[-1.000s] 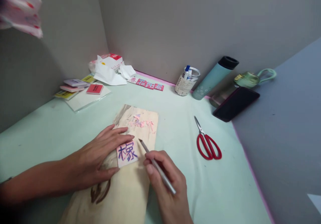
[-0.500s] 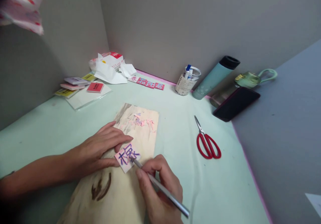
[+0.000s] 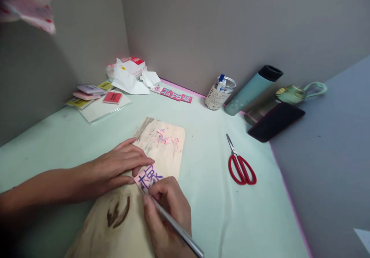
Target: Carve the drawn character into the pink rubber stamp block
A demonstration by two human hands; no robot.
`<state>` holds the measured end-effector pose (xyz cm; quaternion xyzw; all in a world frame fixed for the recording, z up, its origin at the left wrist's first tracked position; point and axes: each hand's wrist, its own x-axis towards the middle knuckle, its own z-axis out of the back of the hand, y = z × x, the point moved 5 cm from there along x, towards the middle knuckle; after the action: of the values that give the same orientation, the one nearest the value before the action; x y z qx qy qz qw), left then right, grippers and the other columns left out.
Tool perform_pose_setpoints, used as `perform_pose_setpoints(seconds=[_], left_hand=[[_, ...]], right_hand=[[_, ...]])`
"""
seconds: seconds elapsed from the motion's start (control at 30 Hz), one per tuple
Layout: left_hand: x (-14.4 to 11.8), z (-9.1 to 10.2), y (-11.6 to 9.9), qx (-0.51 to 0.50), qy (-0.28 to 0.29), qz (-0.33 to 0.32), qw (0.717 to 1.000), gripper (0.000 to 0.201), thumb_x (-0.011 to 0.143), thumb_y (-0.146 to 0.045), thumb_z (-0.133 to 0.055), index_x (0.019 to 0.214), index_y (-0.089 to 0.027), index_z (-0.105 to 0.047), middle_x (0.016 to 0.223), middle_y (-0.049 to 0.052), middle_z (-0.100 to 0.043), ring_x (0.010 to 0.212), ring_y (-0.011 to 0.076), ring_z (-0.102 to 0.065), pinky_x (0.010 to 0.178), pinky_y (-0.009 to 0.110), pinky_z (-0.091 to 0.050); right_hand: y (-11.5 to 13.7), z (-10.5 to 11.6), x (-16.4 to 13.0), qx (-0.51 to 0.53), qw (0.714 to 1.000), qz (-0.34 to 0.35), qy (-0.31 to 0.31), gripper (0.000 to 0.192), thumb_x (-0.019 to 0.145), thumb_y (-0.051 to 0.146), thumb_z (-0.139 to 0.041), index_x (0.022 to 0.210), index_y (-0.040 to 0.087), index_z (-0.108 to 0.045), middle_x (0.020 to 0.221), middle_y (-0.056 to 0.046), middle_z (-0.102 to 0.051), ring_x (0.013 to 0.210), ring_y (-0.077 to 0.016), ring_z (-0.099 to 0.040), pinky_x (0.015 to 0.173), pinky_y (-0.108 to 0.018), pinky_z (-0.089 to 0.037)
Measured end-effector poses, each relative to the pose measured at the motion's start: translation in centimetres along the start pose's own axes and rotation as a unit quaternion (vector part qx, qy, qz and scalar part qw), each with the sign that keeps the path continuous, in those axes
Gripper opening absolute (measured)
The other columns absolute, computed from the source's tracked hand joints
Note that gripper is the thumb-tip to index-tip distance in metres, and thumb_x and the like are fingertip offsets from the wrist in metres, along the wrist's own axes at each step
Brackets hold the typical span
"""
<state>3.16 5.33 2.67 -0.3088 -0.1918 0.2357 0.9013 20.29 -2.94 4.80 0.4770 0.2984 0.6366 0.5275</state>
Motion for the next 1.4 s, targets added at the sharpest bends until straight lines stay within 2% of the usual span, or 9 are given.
perform_pose_setpoints(seconds=[0.1,0.2,0.33,0.53,0.73,1.1,1.27,1.4], left_hand=[[0.0,0.1,-0.2,0.000,-0.001,0.004,1.000,0.045,0.097,-0.011,-0.055,0.139,-0.028,-0.051,0.103,0.000,-0.067,0.112,0.0202,-0.058,0.126,0.048,-0.013],[-0.1,0.3,-0.3,-0.002,-0.010,0.013,1.000,0.041,0.098,-0.019,-0.062,0.136,-0.025,-0.052,0.103,0.001,-0.066,0.112,0.0207,-0.059,0.126,0.048,-0.014],[-0.2,0.3,-0.1,-0.002,-0.020,0.019,1.000,0.041,0.094,-0.024,-0.071,0.131,-0.025,-0.055,0.095,-0.001,-0.063,0.106,0.0206,-0.060,0.126,0.050,-0.014],[-0.2,0.2,0.1,0.002,-0.028,0.009,1.000,0.049,0.089,-0.020,-0.077,0.133,-0.023,-0.055,0.100,0.000,-0.065,0.109,0.0208,-0.060,0.126,0.047,-0.014],[0.0,0.3,0.0,0.001,-0.020,0.015,1.000,0.041,0.092,-0.023,-0.074,0.129,-0.024,-0.057,0.094,0.000,-0.063,0.107,0.0220,-0.060,0.125,0.048,-0.015],[-0.1,0.3,0.0,-0.002,-0.032,0.003,0.999,0.040,0.094,-0.026,-0.070,0.132,-0.026,-0.055,0.092,-0.001,-0.063,0.105,0.0213,-0.060,0.124,0.050,-0.017],[0.0,0.6,-0.5,0.003,-0.028,-0.005,1.000,0.039,0.096,-0.022,-0.064,0.134,-0.025,-0.054,0.100,0.002,-0.066,0.105,0.0215,-0.061,0.124,0.052,-0.020],[0.0,0.7,-1.0,0.025,-0.021,-0.002,0.999,0.042,0.093,-0.016,-0.065,0.133,-0.023,-0.054,0.106,0.005,-0.066,0.108,0.0233,-0.059,0.123,0.052,-0.021]], right_hand=[[-0.2,-0.3,0.0,-0.001,1.000,0.002,0.015,0.008,0.092,0.016,-0.061,0.088,0.023,-0.062,0.077,0.002,-0.066,0.063,-0.0130,-0.062,0.056,-0.021,-0.050],[0.2,-0.4,0.0,-0.025,0.999,0.014,0.043,0.008,0.093,0.016,-0.062,0.095,0.024,-0.066,0.083,0.000,-0.071,0.070,-0.0151,-0.069,0.063,-0.022,-0.054],[0.5,-0.3,-0.3,-0.059,0.996,0.037,0.053,0.011,0.095,0.014,-0.057,0.097,0.023,-0.063,0.082,-0.002,-0.068,0.070,-0.0163,-0.067,0.061,-0.025,-0.052],[0.3,-0.7,-0.8,-0.070,0.993,0.068,0.061,0.011,0.094,0.014,-0.052,0.089,0.024,-0.053,0.076,0.000,-0.058,0.065,-0.0150,-0.059,0.057,-0.026,-0.045],[-0.2,-0.9,-0.9,-0.065,0.992,0.081,0.068,0.013,0.091,0.010,-0.052,0.091,0.024,-0.050,0.079,0.000,-0.057,0.069,-0.0153,-0.060,0.057,-0.025,-0.044],[-0.2,-1.4,-0.8,-0.096,0.990,0.086,0.066,0.014,0.091,0.010,-0.052,0.089,0.024,-0.050,0.077,0.000,-0.056,0.068,-0.0155,-0.058,0.058,-0.027,-0.044],[-0.4,-1.6,-1.0,-0.091,0.985,0.142,0.046,0.013,0.091,0.010,-0.047,0.092,0.022,-0.051,0.077,-0.002,-0.056,0.068,-0.0168,-0.057,0.059,-0.029,-0.044],[-0.5,-1.8,-1.1,-0.081,0.985,0.143,0.049,0.015,0.091,0.008,-0.045,0.089,0.022,-0.050,0.078,-0.002,-0.056,0.069,-0.0167,-0.055,0.061,-0.030,-0.043]])
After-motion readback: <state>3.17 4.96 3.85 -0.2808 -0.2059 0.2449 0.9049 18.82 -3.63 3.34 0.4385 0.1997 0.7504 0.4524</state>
